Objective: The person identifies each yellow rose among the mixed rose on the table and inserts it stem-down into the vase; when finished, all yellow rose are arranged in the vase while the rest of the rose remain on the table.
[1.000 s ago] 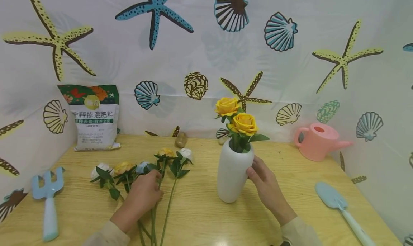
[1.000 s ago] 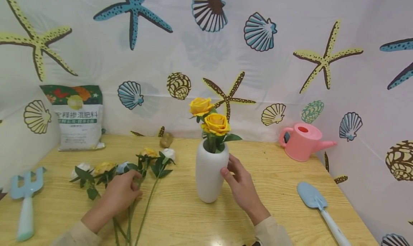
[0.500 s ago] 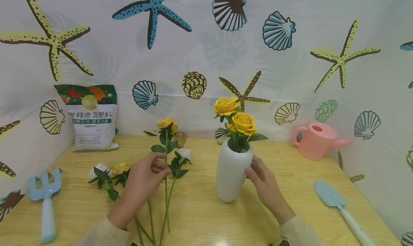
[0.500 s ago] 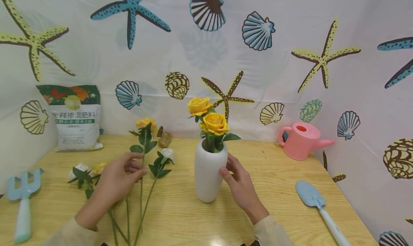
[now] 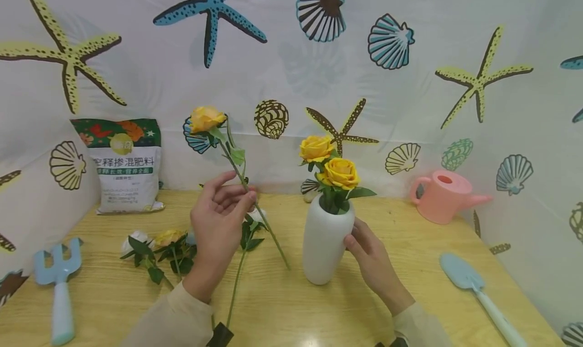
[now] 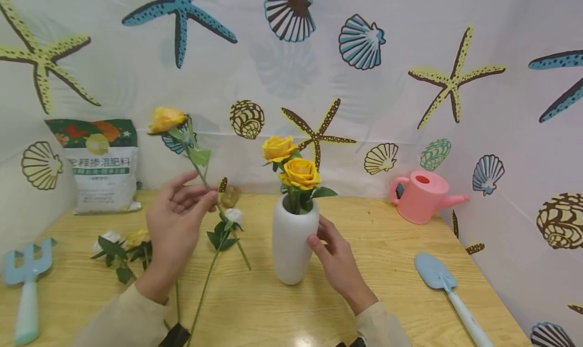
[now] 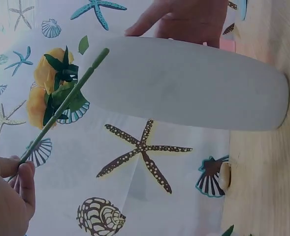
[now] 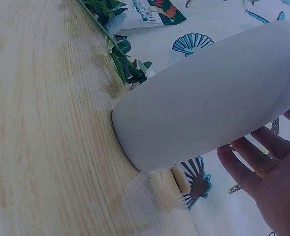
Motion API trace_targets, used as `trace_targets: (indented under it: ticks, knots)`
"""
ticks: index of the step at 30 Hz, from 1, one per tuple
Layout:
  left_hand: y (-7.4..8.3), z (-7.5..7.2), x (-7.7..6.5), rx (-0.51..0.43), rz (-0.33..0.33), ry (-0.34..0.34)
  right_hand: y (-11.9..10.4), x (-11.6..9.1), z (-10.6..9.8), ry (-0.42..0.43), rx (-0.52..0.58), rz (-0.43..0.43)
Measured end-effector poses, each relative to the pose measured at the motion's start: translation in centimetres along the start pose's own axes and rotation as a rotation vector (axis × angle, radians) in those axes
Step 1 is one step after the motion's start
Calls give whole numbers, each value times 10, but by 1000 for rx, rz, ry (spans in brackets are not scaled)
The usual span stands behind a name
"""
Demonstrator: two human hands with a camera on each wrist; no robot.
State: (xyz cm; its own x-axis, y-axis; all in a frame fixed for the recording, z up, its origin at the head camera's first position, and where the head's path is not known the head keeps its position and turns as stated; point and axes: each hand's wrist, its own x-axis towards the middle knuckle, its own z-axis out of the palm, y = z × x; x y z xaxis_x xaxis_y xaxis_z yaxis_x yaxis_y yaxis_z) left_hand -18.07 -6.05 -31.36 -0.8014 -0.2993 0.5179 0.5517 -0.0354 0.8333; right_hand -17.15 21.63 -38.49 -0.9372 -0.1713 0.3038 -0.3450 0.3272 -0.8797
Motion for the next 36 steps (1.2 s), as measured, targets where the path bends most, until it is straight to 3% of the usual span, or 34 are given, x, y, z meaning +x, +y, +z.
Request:
trace_targets:
  ticks: [4, 8, 14, 19, 30, 36]
  knots:
    - [5, 15, 8, -121, 81, 52, 0, 0, -1, 3, -9, 4]
    - [12, 29, 18, -176, 143, 89, -1, 0, 0, -1, 1, 0]
    - [25, 47, 39, -196, 228, 126, -1, 0, -1, -2, 9, 2]
    - [28, 58, 50, -196, 260, 123, -2, 1, -1, -4, 7, 12]
    - [13, 70, 39, -127, 226, -11, -3, 1, 0, -6, 20, 20]
    - [4, 76, 28, -102, 146, -86, -3, 1, 0, -5, 19, 24]
